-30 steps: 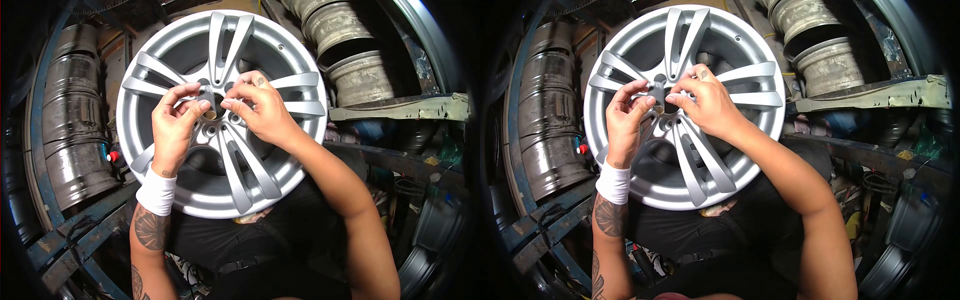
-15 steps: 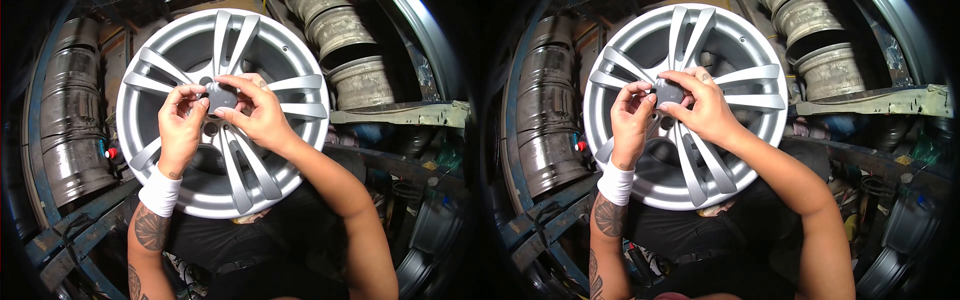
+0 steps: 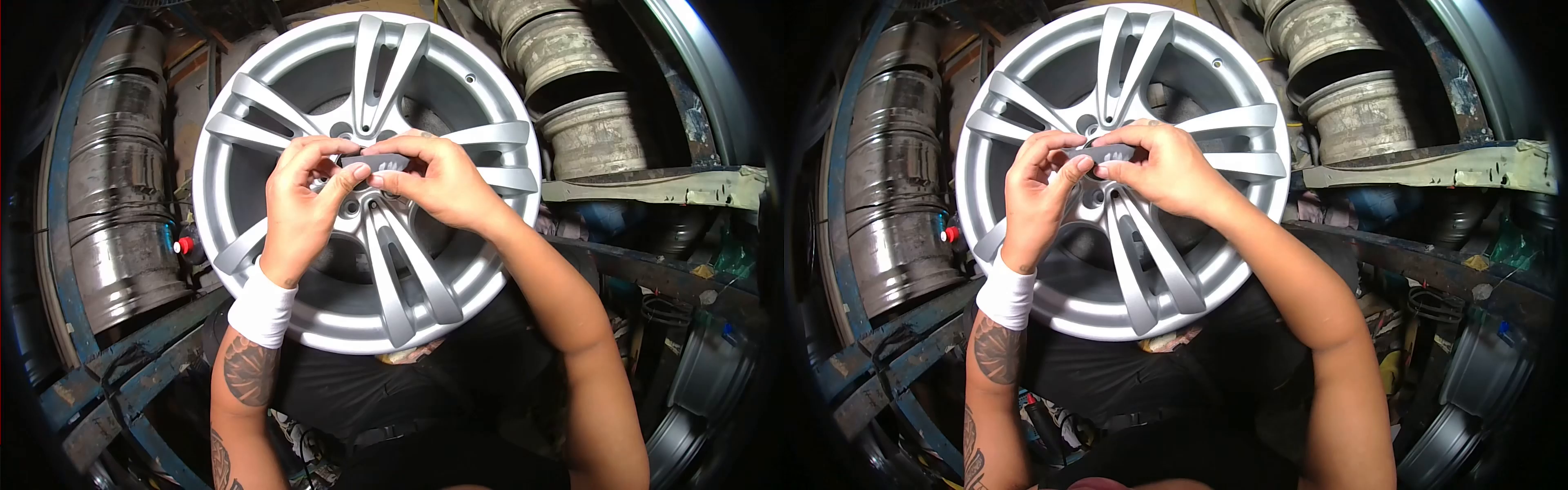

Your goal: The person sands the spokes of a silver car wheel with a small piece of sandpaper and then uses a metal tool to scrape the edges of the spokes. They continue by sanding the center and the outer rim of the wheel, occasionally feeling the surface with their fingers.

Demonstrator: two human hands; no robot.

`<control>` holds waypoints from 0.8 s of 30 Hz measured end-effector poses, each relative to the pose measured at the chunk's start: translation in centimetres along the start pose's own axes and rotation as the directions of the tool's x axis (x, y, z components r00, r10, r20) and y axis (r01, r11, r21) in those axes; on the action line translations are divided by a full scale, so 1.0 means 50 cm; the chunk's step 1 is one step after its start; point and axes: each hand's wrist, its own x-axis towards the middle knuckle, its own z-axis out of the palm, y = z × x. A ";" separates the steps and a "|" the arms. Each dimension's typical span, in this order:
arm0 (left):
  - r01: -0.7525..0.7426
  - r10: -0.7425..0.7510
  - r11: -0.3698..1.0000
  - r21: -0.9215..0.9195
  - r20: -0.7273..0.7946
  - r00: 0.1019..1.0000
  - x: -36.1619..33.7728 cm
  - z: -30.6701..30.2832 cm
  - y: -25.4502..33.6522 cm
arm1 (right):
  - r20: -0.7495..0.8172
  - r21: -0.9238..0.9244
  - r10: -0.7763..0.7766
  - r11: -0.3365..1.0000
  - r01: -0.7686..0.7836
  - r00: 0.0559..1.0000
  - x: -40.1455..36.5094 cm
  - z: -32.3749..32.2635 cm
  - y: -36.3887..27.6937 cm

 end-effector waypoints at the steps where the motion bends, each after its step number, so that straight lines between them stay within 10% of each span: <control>1: -0.020 0.019 0.997 0.072 0.022 1.000 0.001 -0.005 0.003 | 0.014 0.078 0.029 0.997 -0.030 0.999 0.001 -0.002 0.003; 9: -0.065 0.065 0.986 0.153 0.004 0.998 0.006 0.004 0.025 | 0.004 0.144 0.058 0.988 -0.058 0.998 -0.010 0.001 -0.025; 16: 0.291 -0.249 0.859 -0.421 0.152 0.956 0.009 -0.005 0.015 | 0.051 0.108 0.139 0.984 -0.143 0.989 -0.014 -0.002 -0.021; 24: 0.268 -0.256 0.903 -0.337 0.080 0.963 0.007 -0.002 0.004 | -0.088 0.152 0.029 0.988 -0.015 0.996 -0.017 0.013 -0.024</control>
